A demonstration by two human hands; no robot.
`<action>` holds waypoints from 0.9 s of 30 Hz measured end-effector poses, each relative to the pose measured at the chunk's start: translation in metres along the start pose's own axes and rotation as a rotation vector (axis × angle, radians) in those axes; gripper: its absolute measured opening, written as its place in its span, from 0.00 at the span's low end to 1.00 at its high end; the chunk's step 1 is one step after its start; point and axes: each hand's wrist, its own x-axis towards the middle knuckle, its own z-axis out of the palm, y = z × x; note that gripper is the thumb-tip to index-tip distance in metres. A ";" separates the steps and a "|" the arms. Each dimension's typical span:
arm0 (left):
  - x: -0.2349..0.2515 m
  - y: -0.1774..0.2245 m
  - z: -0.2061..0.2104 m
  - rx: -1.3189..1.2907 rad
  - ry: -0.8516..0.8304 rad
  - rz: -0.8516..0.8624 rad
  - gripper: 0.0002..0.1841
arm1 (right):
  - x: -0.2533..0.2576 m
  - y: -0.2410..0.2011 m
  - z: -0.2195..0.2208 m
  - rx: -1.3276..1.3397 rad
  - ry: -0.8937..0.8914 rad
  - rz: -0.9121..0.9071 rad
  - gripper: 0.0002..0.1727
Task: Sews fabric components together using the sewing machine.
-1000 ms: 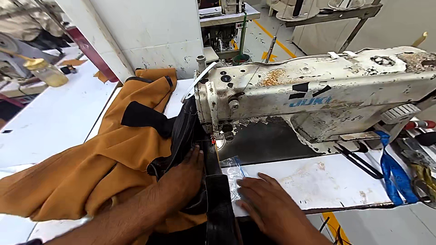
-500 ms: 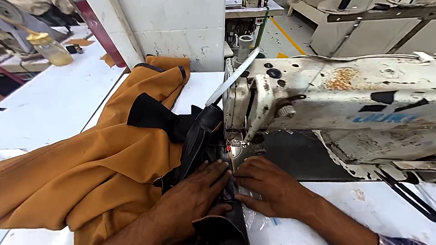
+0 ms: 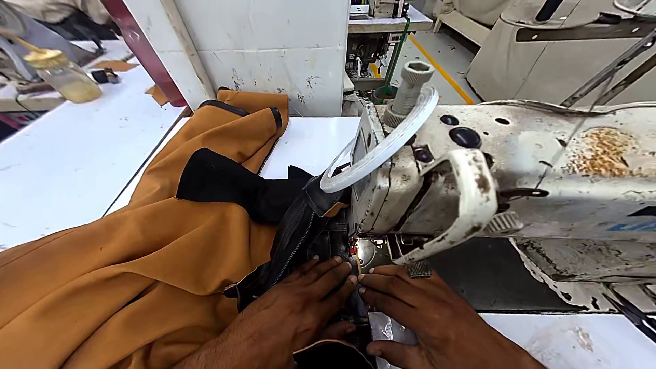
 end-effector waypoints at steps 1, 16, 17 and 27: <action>0.001 -0.003 -0.001 -0.010 -0.012 -0.001 0.30 | 0.000 0.000 0.000 -0.001 -0.008 0.014 0.36; 0.012 -0.040 -0.018 -0.133 -0.070 0.268 0.20 | -0.002 0.000 0.003 -0.066 -0.022 0.027 0.42; 0.014 -0.042 -0.020 -0.142 -0.082 0.265 0.20 | -0.002 0.000 0.003 -0.063 -0.022 0.037 0.43; 0.026 -0.058 -0.031 -0.133 -0.116 0.297 0.21 | 0.000 -0.002 0.002 -0.071 0.005 0.099 0.38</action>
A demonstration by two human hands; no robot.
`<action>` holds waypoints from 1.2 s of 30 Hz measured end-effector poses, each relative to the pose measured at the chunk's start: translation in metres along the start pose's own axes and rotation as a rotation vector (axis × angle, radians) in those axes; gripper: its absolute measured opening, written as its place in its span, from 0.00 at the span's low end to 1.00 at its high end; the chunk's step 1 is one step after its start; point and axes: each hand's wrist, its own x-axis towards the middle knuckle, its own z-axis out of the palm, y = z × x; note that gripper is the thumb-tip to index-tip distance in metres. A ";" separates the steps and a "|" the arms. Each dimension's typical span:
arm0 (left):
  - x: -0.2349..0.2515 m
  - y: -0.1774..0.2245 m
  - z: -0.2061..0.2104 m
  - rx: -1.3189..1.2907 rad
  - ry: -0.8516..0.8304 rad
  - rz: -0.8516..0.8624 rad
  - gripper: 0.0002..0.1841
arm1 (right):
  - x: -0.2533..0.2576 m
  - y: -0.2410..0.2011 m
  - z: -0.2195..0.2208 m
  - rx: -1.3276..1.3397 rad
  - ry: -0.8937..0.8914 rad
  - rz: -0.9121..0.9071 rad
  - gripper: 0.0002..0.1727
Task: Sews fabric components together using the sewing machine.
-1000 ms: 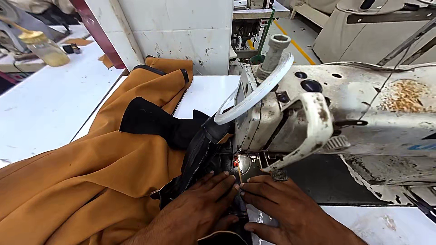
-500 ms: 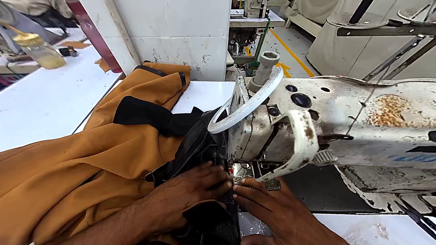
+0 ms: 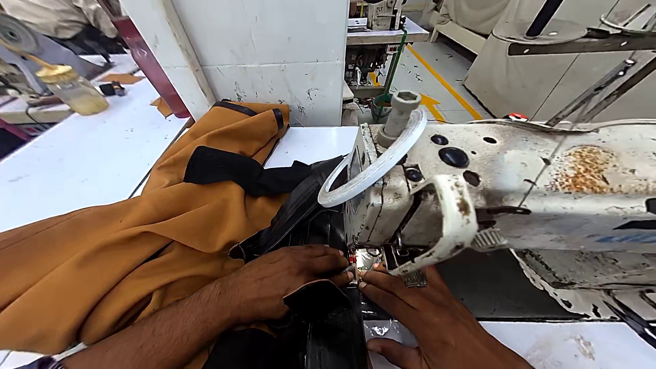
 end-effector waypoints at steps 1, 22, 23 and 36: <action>0.001 0.005 0.001 0.051 0.012 0.058 0.20 | -0.002 -0.001 -0.001 0.013 0.010 -0.048 0.35; -0.008 0.046 0.034 0.078 0.121 -0.186 0.26 | -0.003 -0.001 -0.004 0.050 0.020 -0.342 0.32; -0.007 0.043 0.033 0.069 0.124 -0.183 0.26 | -0.002 -0.001 -0.004 0.056 0.019 -0.333 0.32; -0.002 0.026 0.027 0.056 0.120 -0.167 0.25 | -0.002 0.001 -0.002 0.045 0.009 -0.238 0.34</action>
